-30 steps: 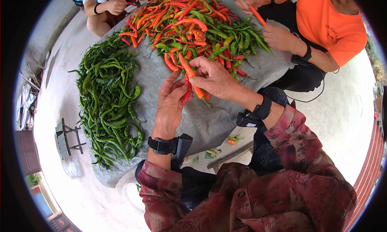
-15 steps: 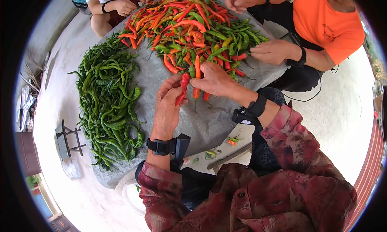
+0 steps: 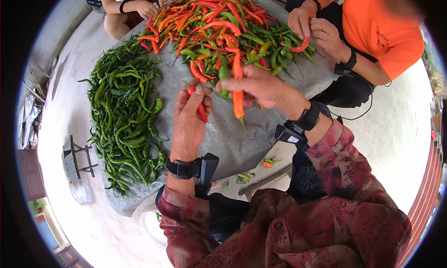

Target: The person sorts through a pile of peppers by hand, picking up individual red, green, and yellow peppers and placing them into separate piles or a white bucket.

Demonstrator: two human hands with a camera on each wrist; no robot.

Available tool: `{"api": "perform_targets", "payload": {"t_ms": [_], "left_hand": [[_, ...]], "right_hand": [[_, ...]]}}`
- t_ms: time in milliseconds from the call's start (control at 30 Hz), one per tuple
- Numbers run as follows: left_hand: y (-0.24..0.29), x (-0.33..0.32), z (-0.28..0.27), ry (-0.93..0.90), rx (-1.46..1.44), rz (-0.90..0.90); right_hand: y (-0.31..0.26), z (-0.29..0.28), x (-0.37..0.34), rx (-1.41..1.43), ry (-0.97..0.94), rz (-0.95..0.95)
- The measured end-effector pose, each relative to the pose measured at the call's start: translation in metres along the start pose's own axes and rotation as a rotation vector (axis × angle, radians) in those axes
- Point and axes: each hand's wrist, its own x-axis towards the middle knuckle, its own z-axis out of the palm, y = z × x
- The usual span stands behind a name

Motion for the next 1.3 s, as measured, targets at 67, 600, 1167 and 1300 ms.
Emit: {"api": "perform_targets", "payload": {"t_ms": [67,600,1167,1300], "left_hand": [[-0.004,-0.002,0.002,-0.082,0.02,-0.01],[-0.012,-0.006,0.011,-0.094,0.092,-0.087],[-0.009,0.004,-0.004,0.167,0.053,0.02],[-0.006,0.004,-0.011,0.15,0.022,0.034]], "right_hand": [[0.005,0.009,0.0,-0.069,-0.006,0.025],[0.0,0.007,0.004,-0.375,0.133,-0.175],[0.041,0.015,0.007,-1.592,0.312,-0.409],[0.048,0.012,0.018,-1.552,0.314,-0.487]]}}
